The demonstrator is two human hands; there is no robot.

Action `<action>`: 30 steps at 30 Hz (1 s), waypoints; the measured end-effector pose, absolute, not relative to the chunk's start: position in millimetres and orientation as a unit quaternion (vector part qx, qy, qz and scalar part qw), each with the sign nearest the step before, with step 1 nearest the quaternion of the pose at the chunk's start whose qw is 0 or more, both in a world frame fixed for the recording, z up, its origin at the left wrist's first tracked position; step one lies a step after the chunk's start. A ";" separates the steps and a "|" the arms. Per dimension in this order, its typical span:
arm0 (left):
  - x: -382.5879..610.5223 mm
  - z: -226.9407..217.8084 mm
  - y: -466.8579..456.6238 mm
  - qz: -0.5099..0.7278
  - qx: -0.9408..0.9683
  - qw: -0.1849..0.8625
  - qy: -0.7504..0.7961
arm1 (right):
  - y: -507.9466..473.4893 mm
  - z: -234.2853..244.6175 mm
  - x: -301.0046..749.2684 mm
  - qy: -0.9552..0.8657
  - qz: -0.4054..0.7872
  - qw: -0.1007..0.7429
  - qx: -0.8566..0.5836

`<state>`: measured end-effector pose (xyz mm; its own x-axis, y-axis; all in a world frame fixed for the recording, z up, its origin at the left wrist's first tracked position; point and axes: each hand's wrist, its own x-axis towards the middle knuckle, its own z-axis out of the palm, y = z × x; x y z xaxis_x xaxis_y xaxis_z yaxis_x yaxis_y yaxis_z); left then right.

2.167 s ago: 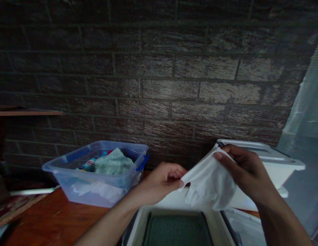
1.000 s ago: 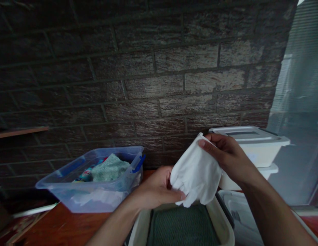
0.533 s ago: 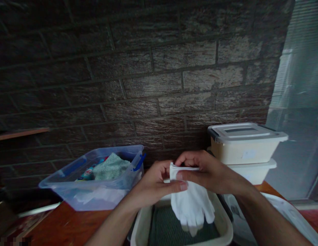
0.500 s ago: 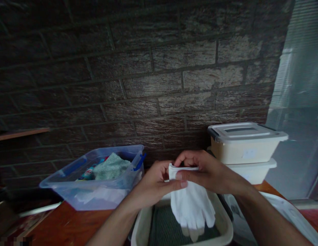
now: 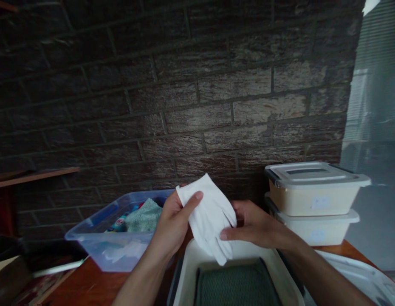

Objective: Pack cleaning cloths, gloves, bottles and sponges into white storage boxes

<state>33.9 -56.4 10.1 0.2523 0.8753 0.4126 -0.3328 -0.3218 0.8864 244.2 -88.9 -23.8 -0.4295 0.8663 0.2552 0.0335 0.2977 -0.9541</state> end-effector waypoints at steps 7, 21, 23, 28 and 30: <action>32.9 8.8 -51.0 0.623 0.592 0.446 0.249 | -86.5 -33.0 240.5 -0.694 0.500 0.392 -0.338; 32.1 6.4 -52.2 0.598 0.620 0.444 0.246 | -83.0 -27.7 252.0 -0.705 0.453 0.422 -0.347; 33.0 7.1 -53.3 0.591 0.623 0.447 0.248 | -83.3 -27.2 258.7 -0.716 0.458 0.394 -0.349; 37.6 6.8 -61.9 0.549 0.640 0.474 0.253 | -90.3 -15.4 269.1 -0.713 0.488 0.389 -0.321; 40.4 4.9 -67.0 0.506 0.665 0.486 0.255 | -93.7 -8.9 267.9 -0.699 0.479 0.437 -0.301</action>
